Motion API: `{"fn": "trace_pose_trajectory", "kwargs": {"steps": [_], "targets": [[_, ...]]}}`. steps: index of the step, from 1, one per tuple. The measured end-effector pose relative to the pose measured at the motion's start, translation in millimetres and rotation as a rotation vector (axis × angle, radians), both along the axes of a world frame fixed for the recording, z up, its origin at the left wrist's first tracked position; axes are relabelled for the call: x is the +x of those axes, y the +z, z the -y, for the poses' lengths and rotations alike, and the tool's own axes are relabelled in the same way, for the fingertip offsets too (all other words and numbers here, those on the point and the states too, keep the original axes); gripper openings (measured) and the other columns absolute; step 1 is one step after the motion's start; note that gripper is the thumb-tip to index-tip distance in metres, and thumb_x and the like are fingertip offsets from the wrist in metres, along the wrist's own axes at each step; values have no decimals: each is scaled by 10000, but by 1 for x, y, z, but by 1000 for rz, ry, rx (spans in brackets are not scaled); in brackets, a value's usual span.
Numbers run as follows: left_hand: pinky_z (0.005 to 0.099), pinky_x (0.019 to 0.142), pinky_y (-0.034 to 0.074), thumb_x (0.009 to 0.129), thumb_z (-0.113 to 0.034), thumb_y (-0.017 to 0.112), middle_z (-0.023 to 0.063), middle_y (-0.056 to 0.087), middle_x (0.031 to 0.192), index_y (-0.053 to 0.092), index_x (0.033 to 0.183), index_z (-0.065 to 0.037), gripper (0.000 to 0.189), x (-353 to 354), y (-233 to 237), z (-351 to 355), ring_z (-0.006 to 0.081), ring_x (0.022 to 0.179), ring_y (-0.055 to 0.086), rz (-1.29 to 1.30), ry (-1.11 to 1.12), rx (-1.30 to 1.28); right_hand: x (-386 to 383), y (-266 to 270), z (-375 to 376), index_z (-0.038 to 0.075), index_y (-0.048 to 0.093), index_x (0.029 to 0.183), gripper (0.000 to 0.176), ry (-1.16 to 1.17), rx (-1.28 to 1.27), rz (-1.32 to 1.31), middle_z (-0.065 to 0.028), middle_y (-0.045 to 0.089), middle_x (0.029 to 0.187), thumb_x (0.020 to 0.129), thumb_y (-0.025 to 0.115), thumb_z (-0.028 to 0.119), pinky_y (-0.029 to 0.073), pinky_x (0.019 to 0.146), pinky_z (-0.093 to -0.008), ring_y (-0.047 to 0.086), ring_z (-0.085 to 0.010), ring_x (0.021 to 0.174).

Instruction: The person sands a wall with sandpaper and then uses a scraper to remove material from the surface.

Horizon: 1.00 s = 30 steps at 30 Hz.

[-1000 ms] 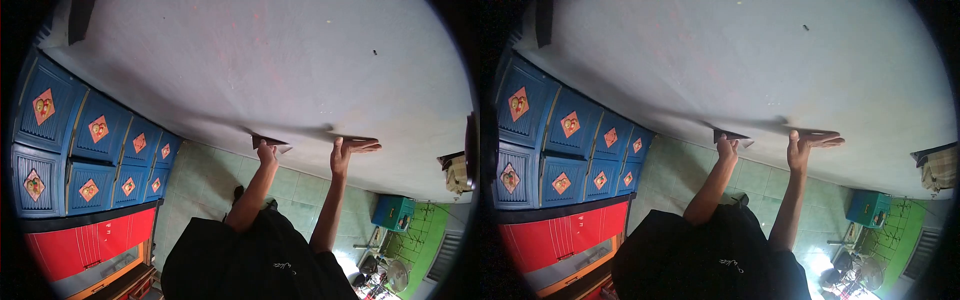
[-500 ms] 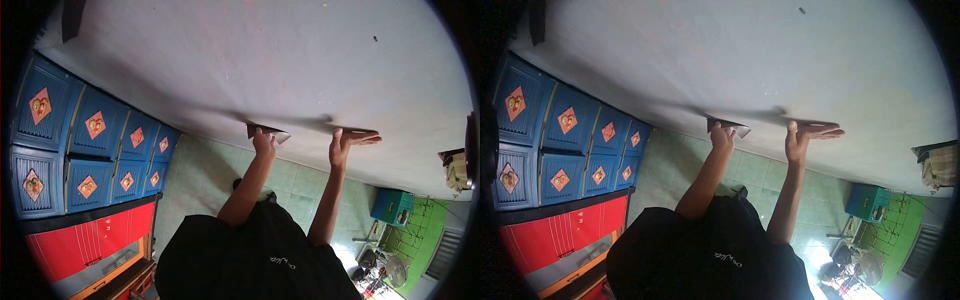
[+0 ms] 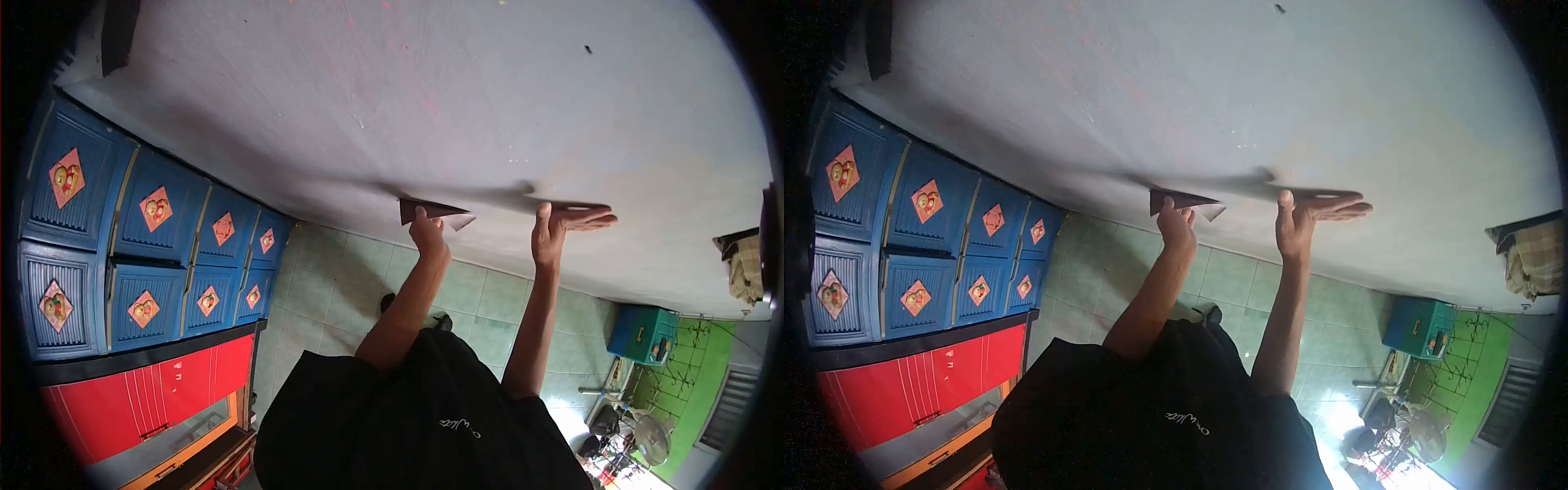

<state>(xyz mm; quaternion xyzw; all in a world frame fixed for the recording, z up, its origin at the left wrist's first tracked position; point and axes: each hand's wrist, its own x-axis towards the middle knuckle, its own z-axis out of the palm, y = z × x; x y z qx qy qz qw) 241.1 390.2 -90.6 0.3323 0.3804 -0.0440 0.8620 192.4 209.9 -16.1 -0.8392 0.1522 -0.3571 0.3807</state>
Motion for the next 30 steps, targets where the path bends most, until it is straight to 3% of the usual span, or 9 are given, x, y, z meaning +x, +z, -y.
{"fn": "trace_pose_trajectory", "kwargs": {"steps": [2,8,10,14,18,19,22,28,30], "targets": [[413,1011,326,974,-298,414,28,535,1089,493,1188,-95,305,6,2,-1,161,970,514,-32,3,-39,1,-2,1,-57,-286,1364,1165,23,16,-28,-346,-361,1378,850,488,645,-206,1016,-592,-353,-437,1302],[451,1048,272,988,-345,288,-9,549,1212,494,1224,-149,370,32,-45,-16,159,1133,490,-69,-24,-171,4,7,-6,-48,-283,1369,1130,8,12,35,-349,-350,1382,866,462,637,-202,1017,-592,-352,-448,1297],[462,1065,247,992,-303,276,0,537,1255,483,1245,-159,357,24,-63,-11,165,1177,476,114,-39,-229,5,12,-7,-42,-282,1373,1124,-37,-45,51,-346,-343,1389,867,451,645,-198,1020,-591,-347,-448,1301],[448,1091,205,1001,-311,341,28,535,1231,458,1269,-127,345,-5,-6,7,186,1250,417,144,-28,-235,3,17,-9,-32,-279,1379,1114,-69,-110,57,-339,-330,1401,868,429,659,-190,1025,-589,-337,-446,1308],[417,970,368,978,-304,359,7,578,1142,528,1187,-155,307,33,-70,-4,133,1048,534,-34,70,-228,4,12,-8,-32,-278,1379,1116,-42,-104,43,-340,-325,1404,864,422,669,-187,1027,-590,-333,-448,1310],[395,905,409,958,-278,363,-12,592,1078,569,1086,-174,264,48,-118,-7,122,918,561,128,146,-299,4,10,-6,-34,-278,1378,1120,-31,-94,39,-342,-327,1402,863,424,670,-188,1026,-591,-334,-449,1309],[439,983,325,964,-255,312,-11,591,1132,556,1089,-184,284,44,-140,-34,144,1023,550,-42,-29,-372,2,5,-2,-42,-278,1375,1132,-2,-84,21,-347,-330,1396,857,429,675,-190,1024,-593,-336,-453,1306],[500,1104,148,976,-236,268,-7,547,1232,481,1217,-169,329,9,-59,-12,188,1174,472,103,-40,-297,2,2,-1,-57,-278,1368,1156,11,-83,11,-358,-338,1385,846,440,683,-195,1019,-598,-340,-459,1300],[521,1097,156,968,-240,289,0,545,1242,478,1241,-169,340,28,-82,-13,211,1186,470,19,50,-316,2,2,0,-62,-278,1366,1164,10,-87,9,-362,-340,1381,843,444,686,-196,1018,-599,-341,-462,1298]]}}
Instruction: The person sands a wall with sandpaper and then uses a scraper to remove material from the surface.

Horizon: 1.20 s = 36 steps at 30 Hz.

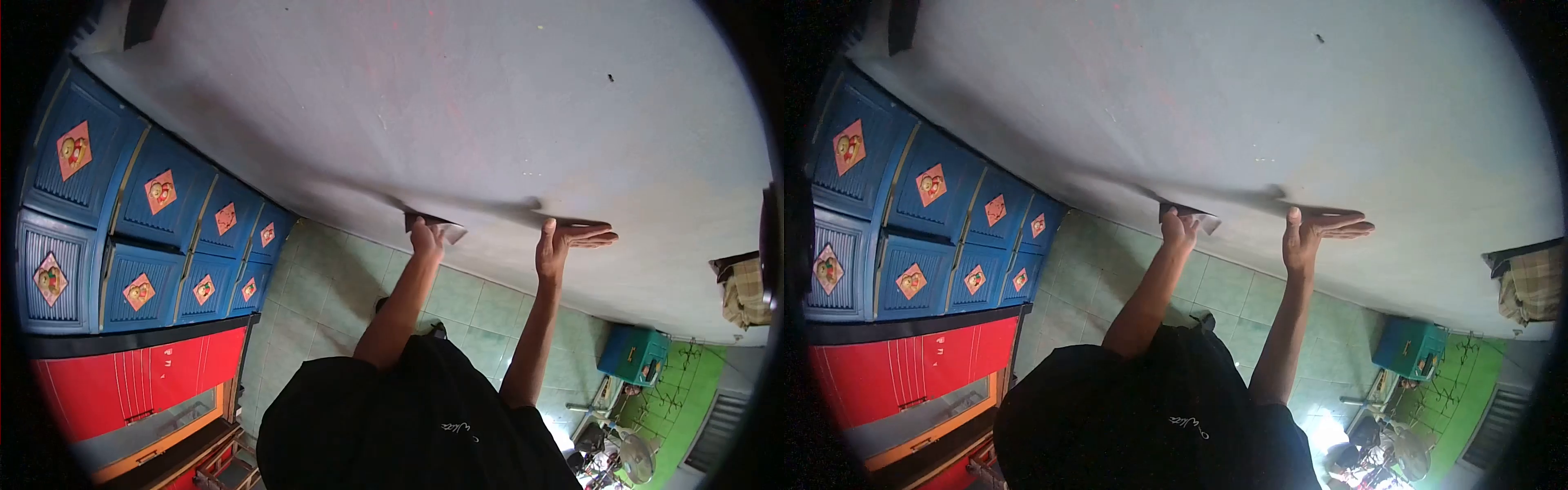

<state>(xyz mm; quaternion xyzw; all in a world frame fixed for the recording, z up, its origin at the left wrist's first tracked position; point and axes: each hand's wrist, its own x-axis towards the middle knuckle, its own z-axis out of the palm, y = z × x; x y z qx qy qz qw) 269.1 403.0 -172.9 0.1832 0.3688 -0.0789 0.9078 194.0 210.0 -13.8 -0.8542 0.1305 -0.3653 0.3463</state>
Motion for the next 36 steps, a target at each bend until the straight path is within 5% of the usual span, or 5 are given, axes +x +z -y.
{"fn": "trace_pose_trajectory", "kwargs": {"steps": [4,13,18,25,36], "targets": [[488,1063,250,959,-275,339,27,599,1121,585,1101,-118,325,29,-102,-26,210,1114,515,-127,-103,-121,-3,-1,4,-70,-278,1363,1176,-14,-13,-12,-367,-344,1375,837,449,690,-199,1016,-602,-343,-465,1295],[507,1134,100,969,-252,229,54,489,1320,443,1286,-97,412,-16,-11,4,222,1356,310,93,-184,-31,-3,-4,3,-53,-276,1372,1186,-7,-29,15,-372,-335,1377,831,493,669,-192,1015,-606,-343,-467,1295],[504,1114,121,949,-336,328,-13,599,1130,538,1179,-163,357,20,-147,-6,181,1226,438,-160,-171,-128,-4,-3,3,-65,-284,1362,1180,7,-50,22,-368,-351,1370,840,485,662,-205,1010,-601,-357,-458,1289],[496,1137,69,954,-282,291,46,467,1362,478,1255,-120,390,-29,-43,17,216,1403,214,51,-190,-100,-5,-5,6,-57,-314,1346,1192,-11,-114,-57,-363,-390,1343,832,450,699,-215,988,-631,-394,-453,1263],[498,1126,110,964,-286,279,7,459,1362,476,1257,-141,382,-25,-89,21,197,1358,300,-53,-218,-72,-7,-5,2,-34,-316,1355,1183,37,-65,-4,-360,-382,1354,843,526,621,-210,992,-617,-392,-436,1273]]}}
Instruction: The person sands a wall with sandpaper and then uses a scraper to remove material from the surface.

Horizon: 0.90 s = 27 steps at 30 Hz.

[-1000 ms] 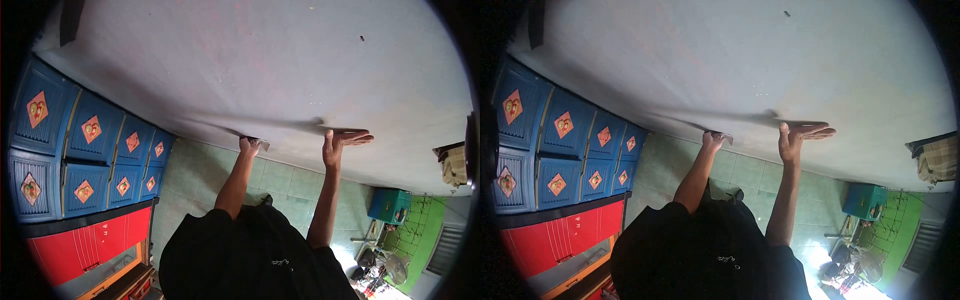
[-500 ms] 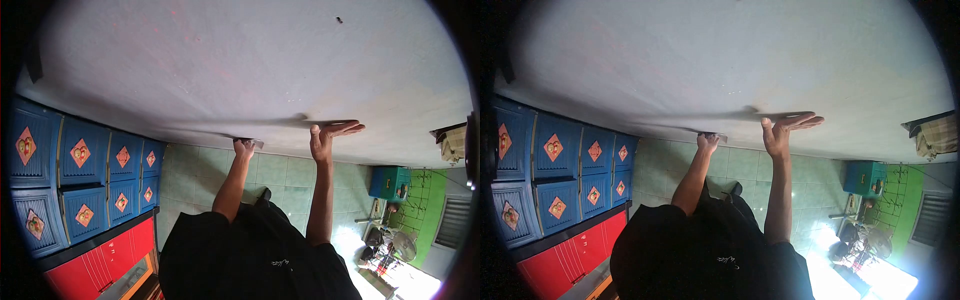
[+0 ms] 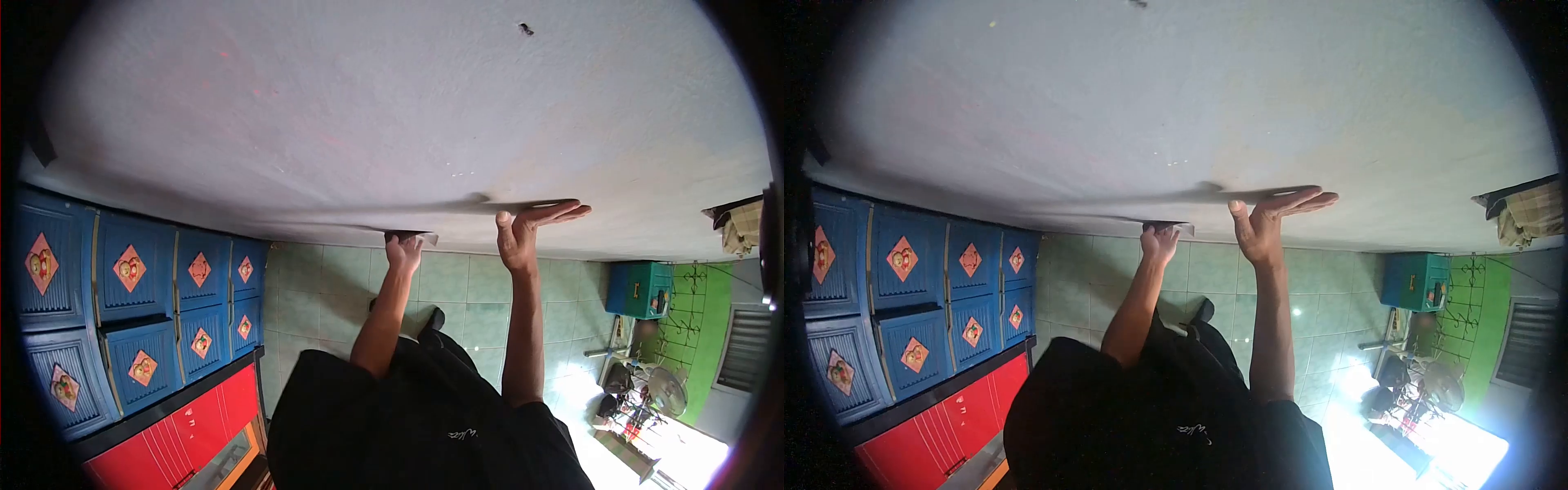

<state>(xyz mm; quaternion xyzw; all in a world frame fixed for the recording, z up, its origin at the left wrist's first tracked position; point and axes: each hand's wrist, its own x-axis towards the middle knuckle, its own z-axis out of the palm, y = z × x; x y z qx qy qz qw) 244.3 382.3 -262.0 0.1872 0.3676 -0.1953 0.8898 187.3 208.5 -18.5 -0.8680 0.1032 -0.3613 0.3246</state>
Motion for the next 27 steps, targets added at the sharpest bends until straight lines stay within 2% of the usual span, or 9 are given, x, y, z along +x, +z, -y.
{"fn": "trace_pose_trajectory", "kwargs": {"steps": [4,9,13,15,17,20,22,23,27], "targets": [[486,1124,126,968,-269,265,18,498,1311,490,1236,-132,376,-4,54,2,185,1343,327,51,28,-8,2,-5,1,-43,-316,1351,1179,10,39,-5,-360,-380,1355,847,526,611,-211,994,-613,-392,-432,1275],[457,1042,328,936,-227,362,75,592,1158,607,1066,-76,316,40,-67,-5,235,1116,522,-252,241,-170,-1,1,1,-39,-327,1344,1208,18,35,-5,-350,-406,1342,831,537,631,-217,981,-624,-408,-443,1258],[466,1051,323,949,-227,337,74,583,1180,580,1118,-79,331,29,-42,3,242,1163,503,-170,193,-88,-1,-2,9,-36,-347,1330,1248,4,-104,-39,-342,-431,1325,808,549,658,-221,966,-638,-422,-455,1239],[480,1071,298,959,-234,310,71,579,1190,548,1166,-89,348,0,27,10,252,1210,479,-44,47,-82,2,-1,6,-36,-350,1328,1238,-8,-60,-32,-342,-431,1326,816,547,647,-218,975,-629,-416,-448,1247],[487,1076,292,961,-238,302,70,575,1194,541,1175,-95,350,-5,44,14,259,1219,475,-49,43,-30,0,-2,2,-37,-350,1328,1225,-6,3,-28,-342,-428,1329,827,546,630,-215,987,-616,-408,-438,1258],[494,1091,263,963,-257,304,70,523,1257,500,1215,-83,364,14,-7,20,252,1278,416,-73,45,-7,1,-1,1,-40,-345,1330,1212,6,12,-17,-346,-420,1332,835,548,612,-212,997,-603,-401,-431,1266],[471,1108,208,960,-304,324,44,538,1206,553,1132,-102,350,28,-53,18,218,1191,440,-233,64,-198,0,-1,2,-42,-342,1332,1203,9,10,-15,-348,-415,1335,841,550,600,-210,1003,-595,-396,-427,1271],[490,1104,225,968,-272,325,56,515,1284,500,1210,-77,357,29,-56,17,237,1318,336,-276,45,-126,-1,-1,2,-44,-340,1332,1199,10,5,-13,-349,-413,1336,844,551,594,-209,1006,-590,-394,-425,1274],[487,1110,215,973,-289,322,66,518,1283,525,1190,-79,363,4,11,20,255,1302,348,-185,23,-134,0,-2,2,-48,-333,1336,1182,9,-11,-11,-353,-403,1341,855,554,569,-205,1019,-574,-385,-416,1284]]}}
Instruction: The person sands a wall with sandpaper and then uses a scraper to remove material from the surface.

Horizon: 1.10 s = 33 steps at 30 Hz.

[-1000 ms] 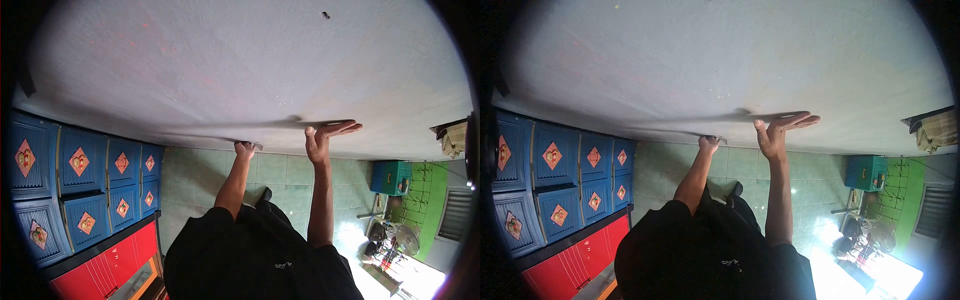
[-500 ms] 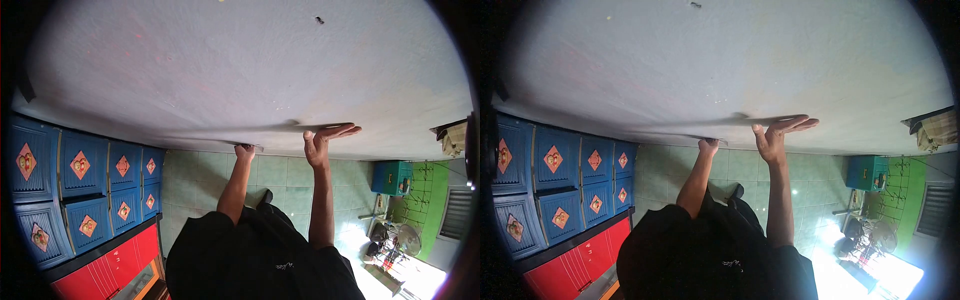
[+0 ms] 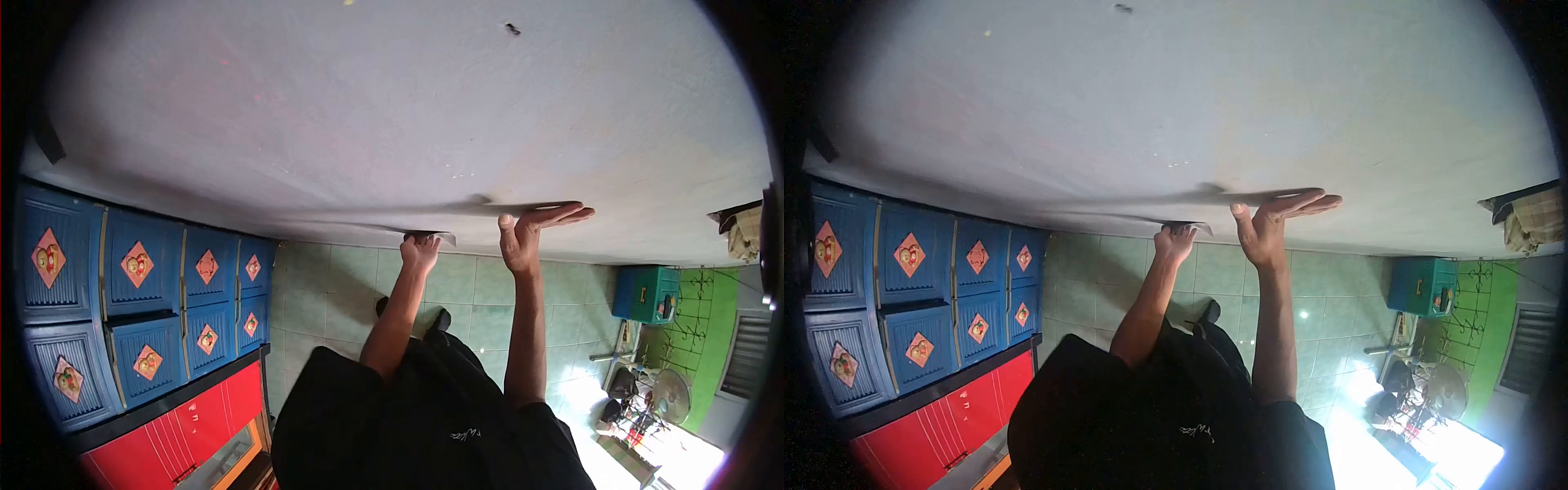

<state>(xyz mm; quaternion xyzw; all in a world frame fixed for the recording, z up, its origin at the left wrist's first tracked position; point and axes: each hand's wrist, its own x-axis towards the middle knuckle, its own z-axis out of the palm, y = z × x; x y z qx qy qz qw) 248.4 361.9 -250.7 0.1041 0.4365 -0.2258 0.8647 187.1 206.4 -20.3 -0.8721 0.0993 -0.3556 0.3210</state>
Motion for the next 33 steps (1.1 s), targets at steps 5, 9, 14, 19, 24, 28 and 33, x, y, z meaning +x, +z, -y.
{"fn": "trace_pose_trajectory", "kwargs": {"steps": [5,9,14,19,24,28,33], "targets": [[487,1116,193,980,-291,297,33,532,1262,490,1238,-102,373,-7,64,-3,241,1278,391,163,64,22,3,3,-4,-50,-332,1336,1185,24,63,12,-367,-403,1331,853,550,577,-216,1004,-589,-398,-428,1270],[539,1090,261,981,-280,294,117,558,1214,511,1229,-69,392,18,-29,2,297,1261,414,84,152,-45,1,5,-4,-46,-334,1336,1192,22,33,18,-359,-414,1326,848,540,600,-228,988,-604,-412,-436,1255],[532,1080,286,982,-265,282,125,536,1243,514,1216,-64,386,4,16,3,291,1262,420,102,113,-72,-1,14,-4,-43,-336,1336,1199,22,-51,2,-351,-426,1321,842,530,623,-239,973,-618,-426,-444,1240],[519,1083,285,985,-278,288,129,502,1283,516,1209,-52,391,-8,53,1,294,1277,400,274,37,-2,0,14,-3,-36,-339,1338,1223,6,-64,13,-349,-426,1322,823,528,656,-246,968,-619,-436,-439,1232],[520,1110,194,973,-281,313,38,507,1263,537,1176,-133,337,25,-79,1,220,1285,379,131,93,-129,0,11,-4,-35,-335,1341,1226,14,-26,32,-343,-427,1327,819,532,657,-247,967,-620,-444,-435,1227],[524,1099,200,981,-283,302,29,504,1257,505,1211,-140,339,3,39,10,214,1271,382,183,110,-64,1,14,-1,-37,-330,1344,1212,18,-135,35,-339,-429,1327,829,525,649,-255,962,-619,-445,-438,1225],[535,1091,242,987,-302,291,76,441,1360,442,1313,-128,399,0,103,9,275,1291,379,230,173,171,2,13,-2,-37,-327,1346,1191,29,-96,29,-335,-434,1325,840,505,648,-261,957,-621,-444,-437,1227]]}}
